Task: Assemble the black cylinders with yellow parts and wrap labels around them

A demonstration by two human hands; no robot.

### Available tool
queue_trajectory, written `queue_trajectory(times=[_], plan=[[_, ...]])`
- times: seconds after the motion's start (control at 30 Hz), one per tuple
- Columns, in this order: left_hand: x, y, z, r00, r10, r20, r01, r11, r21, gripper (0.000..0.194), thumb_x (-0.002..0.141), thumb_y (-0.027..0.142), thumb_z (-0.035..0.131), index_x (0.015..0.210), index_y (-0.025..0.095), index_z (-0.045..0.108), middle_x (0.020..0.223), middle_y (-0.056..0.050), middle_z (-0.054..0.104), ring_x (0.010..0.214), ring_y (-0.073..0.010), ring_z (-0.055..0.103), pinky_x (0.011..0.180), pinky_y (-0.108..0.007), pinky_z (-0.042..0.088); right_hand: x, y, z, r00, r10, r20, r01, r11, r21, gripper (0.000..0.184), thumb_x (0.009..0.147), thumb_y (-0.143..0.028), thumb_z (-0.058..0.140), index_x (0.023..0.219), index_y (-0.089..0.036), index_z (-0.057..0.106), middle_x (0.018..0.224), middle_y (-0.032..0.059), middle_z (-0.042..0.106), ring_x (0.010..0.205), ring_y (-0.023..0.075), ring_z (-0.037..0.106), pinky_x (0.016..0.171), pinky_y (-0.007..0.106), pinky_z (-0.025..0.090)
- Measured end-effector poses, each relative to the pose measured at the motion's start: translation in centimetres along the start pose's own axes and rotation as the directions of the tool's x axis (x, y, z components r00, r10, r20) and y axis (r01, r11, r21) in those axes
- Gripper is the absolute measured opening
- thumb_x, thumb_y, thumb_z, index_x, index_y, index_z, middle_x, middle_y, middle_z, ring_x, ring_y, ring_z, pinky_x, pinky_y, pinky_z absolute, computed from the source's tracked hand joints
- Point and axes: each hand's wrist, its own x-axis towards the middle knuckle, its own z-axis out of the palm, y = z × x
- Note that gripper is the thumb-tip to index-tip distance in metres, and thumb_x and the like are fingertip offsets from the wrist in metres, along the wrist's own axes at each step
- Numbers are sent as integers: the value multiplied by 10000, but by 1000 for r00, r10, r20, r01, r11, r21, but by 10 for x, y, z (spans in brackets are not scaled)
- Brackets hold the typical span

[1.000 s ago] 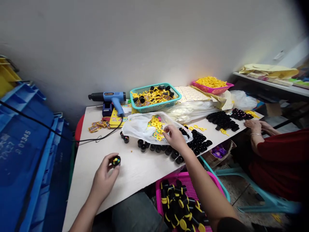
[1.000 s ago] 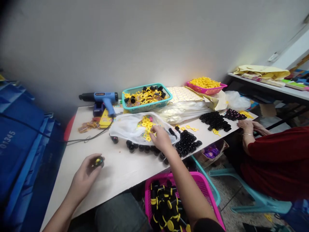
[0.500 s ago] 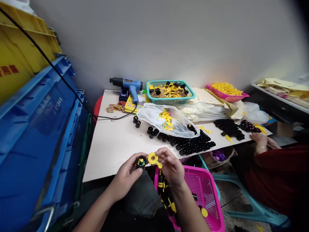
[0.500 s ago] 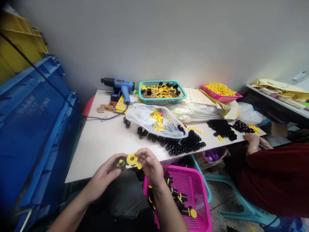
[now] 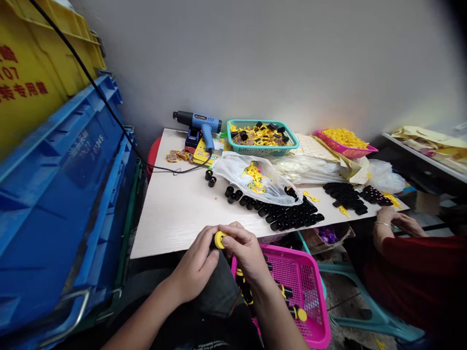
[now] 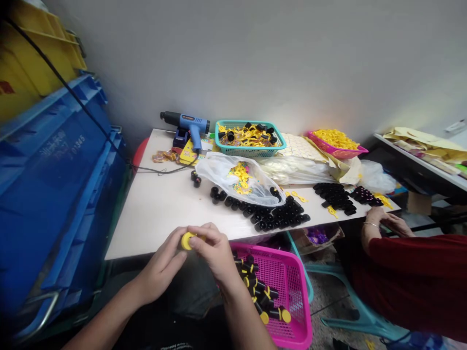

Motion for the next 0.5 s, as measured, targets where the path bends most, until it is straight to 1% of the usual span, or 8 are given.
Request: queue_trajectory(times=[0.07, 0.13, 0.23, 0.33, 0.37, 0.43, 0.5], plan=[[0, 1, 1, 1000, 22, -19, -21, 999, 37, 393, 915, 178, 360, 1305, 208, 398, 1269, -122, 521, 1182, -244, 497, 1010, -442, 404, 0, 3, 1, 1000, -17, 0, 17, 1000, -6, 203, 734, -265, 752, 935, -293, 763, 824, -8, 564, 786, 115, 535, 692, 228, 434], [0, 2, 2, 998, 61, -28, -58, 994, 87, 420, 914, 190, 365, 1333, 205, 369, 1299, -135, 503, 1213, -259, 479, 1026, -470, 391, 1, 5, 2, 1000, -23, 12, 23, 1000, 18, 198, 738, -263, 749, 932, -302, 761, 833, -9, 579, 809, 125, 530, 752, 254, 425], [-1, 4, 4, 995, 82, -58, -70, 981, 182, 496, 921, 226, 385, 1404, 205, 273, 1344, -156, 466, 1255, -285, 448, 1035, -500, 378, 1, 8, 3, 1000, -24, 14, 23, 999, 42, 185, 742, -262, 745, 920, -309, 760, 809, -17, 571, 749, 116, 507, 730, 260, 415], [-2, 4, 7, 988, 96, -123, -67, 973, 222, 514, 942, 211, 335, 1434, 218, 188, 1297, -149, 483, 1191, -258, 502, 988, -468, 426, -3, 10, 6, 1000, -21, 0, 21, 998, 55, 182, 725, -251, 760, 901, -298, 762, 784, -20, 547, 720, 108, 490, 701, 248, 406], [-2, 3, 8, 983, 126, -134, -93, 969, 229, 515, 943, 200, 324, 1436, 225, 178, 1275, -141, 492, 1162, -247, 520, 968, -452, 442, -4, 11, 7, 1000, -8, 9, 8, 996, 86, 173, 718, -250, 766, 887, -288, 761, 788, -19, 542, 721, 107, 489, 690, 241, 403], [-1, 3, 9, 967, 216, -133, -178, 952, 248, 526, 932, 180, 334, 1432, 240, 183, 1229, -123, 509, 1104, -232, 540, 923, -418, 468, -7, 11, 7, 999, 33, 28, -39, 978, 206, 171, 713, -257, 771, 881, -277, 747, 804, -21, 528, 715, 99, 483, 663, 221, 394], [0, 2, 9, 944, 310, -114, -266, 918, 294, 556, 903, 155, 374, 1425, 241, 205, 1199, -113, 516, 1072, -229, 535, 892, -401, 475, -9, 10, 8, 997, 67, 32, -74, 934, 349, 248, 707, -282, 777, 945, -293, 707, 840, -26, 519, 725, 93, 482, 663, 204, 386]])
